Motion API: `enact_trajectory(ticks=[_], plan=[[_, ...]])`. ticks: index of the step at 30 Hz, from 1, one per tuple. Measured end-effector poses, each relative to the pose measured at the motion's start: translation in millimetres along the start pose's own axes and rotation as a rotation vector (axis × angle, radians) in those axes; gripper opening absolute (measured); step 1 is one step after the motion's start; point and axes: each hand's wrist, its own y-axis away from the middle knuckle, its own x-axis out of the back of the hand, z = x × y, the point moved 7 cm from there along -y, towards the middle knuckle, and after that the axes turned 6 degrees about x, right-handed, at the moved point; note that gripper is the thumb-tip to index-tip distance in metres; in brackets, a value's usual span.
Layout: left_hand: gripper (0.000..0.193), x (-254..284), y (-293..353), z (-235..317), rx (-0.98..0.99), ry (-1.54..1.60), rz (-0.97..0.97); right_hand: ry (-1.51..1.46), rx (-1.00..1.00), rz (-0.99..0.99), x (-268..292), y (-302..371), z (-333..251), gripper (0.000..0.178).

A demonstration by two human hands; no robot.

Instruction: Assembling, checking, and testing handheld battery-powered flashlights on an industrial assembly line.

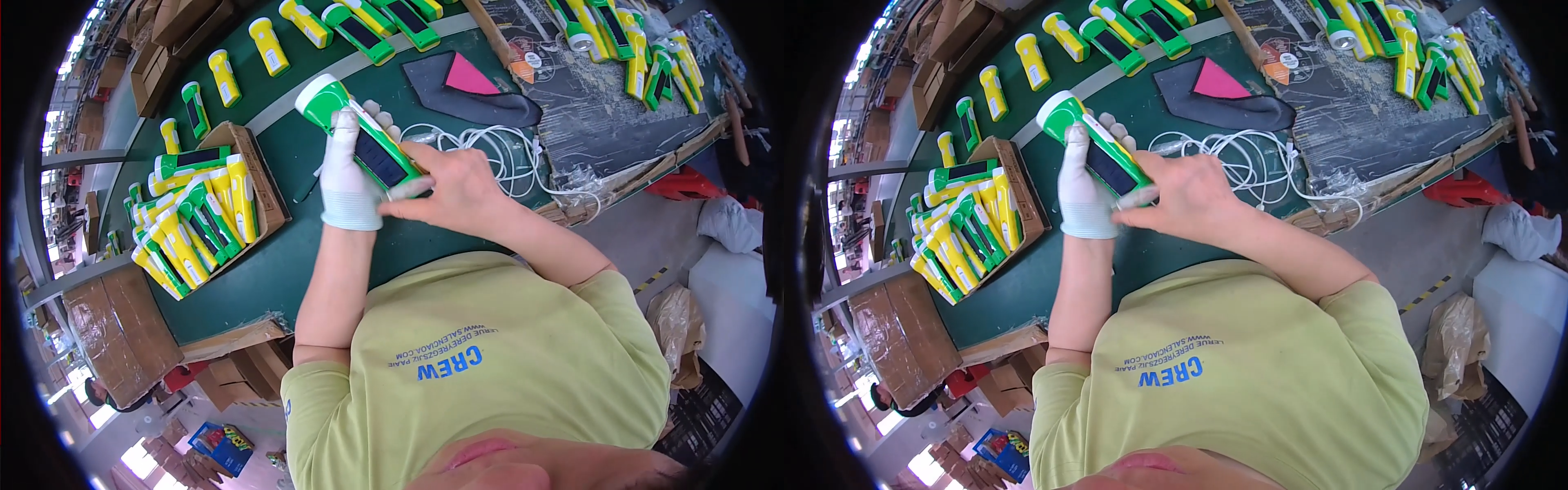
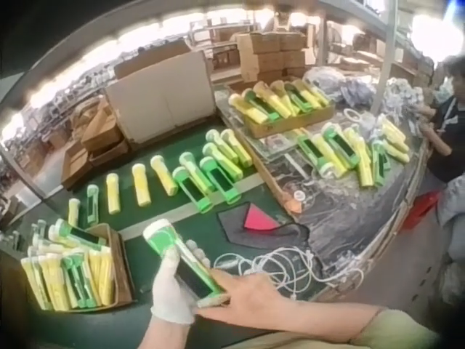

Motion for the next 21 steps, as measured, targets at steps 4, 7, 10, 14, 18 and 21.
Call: enact_trajectory(ticks=[4,7,10,14,18,21], plan=[[0.040,-10.5,-6.7,8.6,0.185,0.300,-0.401,-0.903,-0.393,-0.403,-29.4,-1.0,45.1,0.029],[0.031,-15.1,5.2,16.3,-0.060,-0.029,-0.512,-0.441,-0.114,-0.274,-18.2,-4.8,28.4,0.028],[0.041,-61.9,48.9,24.4,-0.601,-0.893,-0.622,0.040,0.240,0.020,0.5,-19.6,22.5,0.048],[0.037,-60.8,55.5,19.0,-0.655,-0.908,-0.605,-0.015,0.312,0.067,3.8,-29.5,22.5,0.061],[0.046,-53.7,50.5,14.5,-0.664,-0.915,-0.603,-0.036,0.283,0.022,5.2,-32.1,22.0,0.061],[0.049,-46.8,44.5,10.4,-0.607,-0.913,-0.575,-0.028,0.270,-0.010,6.2,-30.2,21.3,0.055]])
